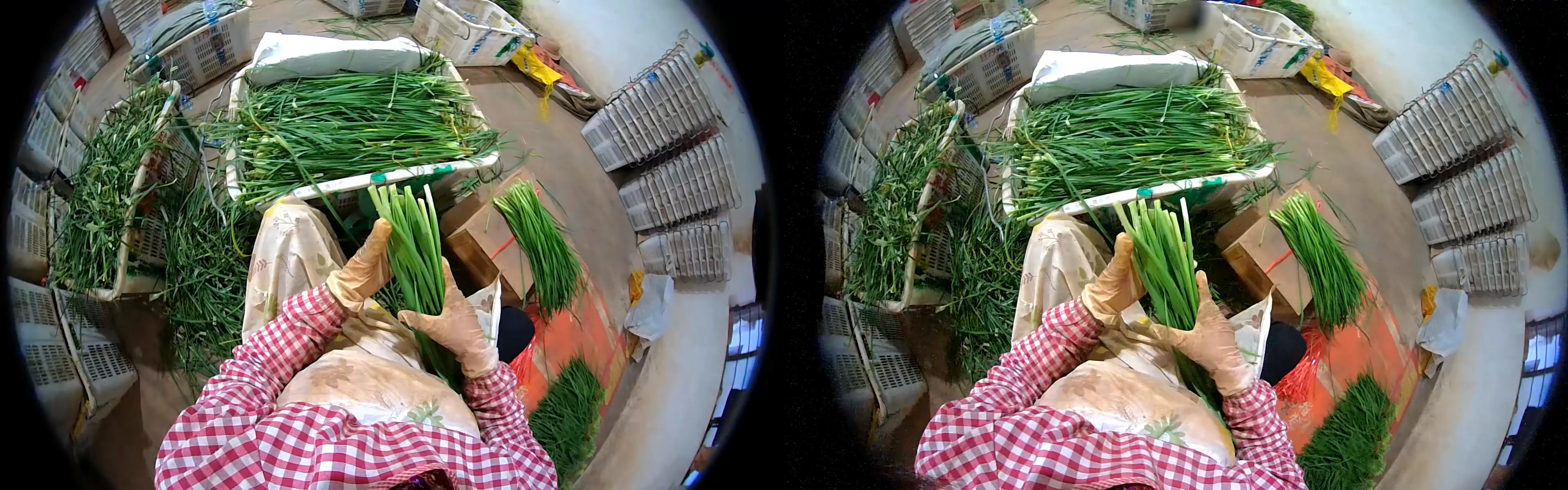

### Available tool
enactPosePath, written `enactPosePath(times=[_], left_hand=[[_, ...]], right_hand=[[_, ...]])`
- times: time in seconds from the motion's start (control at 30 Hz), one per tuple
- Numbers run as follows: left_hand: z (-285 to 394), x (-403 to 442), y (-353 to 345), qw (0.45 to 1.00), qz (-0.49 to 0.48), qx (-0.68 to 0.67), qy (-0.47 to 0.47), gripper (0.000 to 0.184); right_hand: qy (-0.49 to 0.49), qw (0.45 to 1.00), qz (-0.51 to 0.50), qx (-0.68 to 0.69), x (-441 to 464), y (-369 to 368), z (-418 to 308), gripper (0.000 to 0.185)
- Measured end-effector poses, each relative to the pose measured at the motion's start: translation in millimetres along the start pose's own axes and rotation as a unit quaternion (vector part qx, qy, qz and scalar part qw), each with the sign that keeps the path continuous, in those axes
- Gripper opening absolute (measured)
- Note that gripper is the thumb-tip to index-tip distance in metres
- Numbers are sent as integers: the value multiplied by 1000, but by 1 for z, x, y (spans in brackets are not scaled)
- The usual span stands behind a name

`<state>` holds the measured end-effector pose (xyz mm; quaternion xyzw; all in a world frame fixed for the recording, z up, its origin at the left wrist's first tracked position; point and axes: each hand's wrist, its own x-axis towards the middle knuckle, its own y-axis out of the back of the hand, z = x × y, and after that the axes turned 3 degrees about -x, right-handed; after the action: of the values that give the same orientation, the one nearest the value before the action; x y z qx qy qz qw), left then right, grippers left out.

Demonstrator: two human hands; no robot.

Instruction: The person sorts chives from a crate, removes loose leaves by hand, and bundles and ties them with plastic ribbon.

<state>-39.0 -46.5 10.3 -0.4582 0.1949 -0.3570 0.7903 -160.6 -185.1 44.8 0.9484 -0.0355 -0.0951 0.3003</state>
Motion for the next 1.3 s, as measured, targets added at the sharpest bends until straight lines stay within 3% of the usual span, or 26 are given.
enactPosePath(times=[0.03,0.13,0.2,0.27,0.3,0.33,0.4,0.47,0.53,0.67,0.73,0.8,0.9,1.0,1.1,1.13,1.2,1.3], left_hand=[[5,3,0,1000,3,-1,-3,91],[25,14,-2,995,-68,-3,77,77],[25,22,1,990,-125,23,57,82],[26,22,-15,990,-108,-88,17,81],[26,24,-12,988,-127,-81,44,83],[26,26,-8,984,-147,-72,72,84],[21,35,-7,991,-116,18,64,89],[20,43,-16,989,-129,31,72,91],[18,52,-27,983,-162,37,84,87],[10,64,-38,970,-222,-7,94,78],[8,64,-33,971,-187,-50,137,80],[-4,60,-23,976,-170,-23,135,76],[3,62,-21,976,-169,11,135,75],[-18,55,-13,986,-118,-18,117,76],[-24,53,-2,985,-101,20,142,76],[-24,56,8,977,-120,42,169,78],[-33,48,4,993,-17,-32,117,79],[-51,51,7,998,15,54,-4,79]], right_hand=[[21,997,-44,64,3,4,-5,110],[8,982,-90,165,9,4,-30,107],[18,986,-117,113,17,11,-36,103],[-33,972,-233,16,24,24,-39,88],[-22,970,-236,-50,27,33,-43,78],[-65,903,-368,-213,44,58,-58,79],[-124,865,-390,-291,71,106,-86,68],[37,953,-224,-202,98,146,-108,70],[133,948,-180,-227,131,154,-125,73],[108,882,-361,-282,172,120,-123,78],[74,857,-429,-277,176,103,-115,81],[46,867,-446,-217,178,95,-103,84],[72,917,-391,-15,181,87,-58,76],[301,872,-302,-240,168,68,-9,68],[29,939,-298,-169,130,85,-58,92],[158,924,-178,-298,133,84,-34,97],[151,918,-209,-300,115,72,-14,90],[197,940,-52,-272,91,68,6,78]])
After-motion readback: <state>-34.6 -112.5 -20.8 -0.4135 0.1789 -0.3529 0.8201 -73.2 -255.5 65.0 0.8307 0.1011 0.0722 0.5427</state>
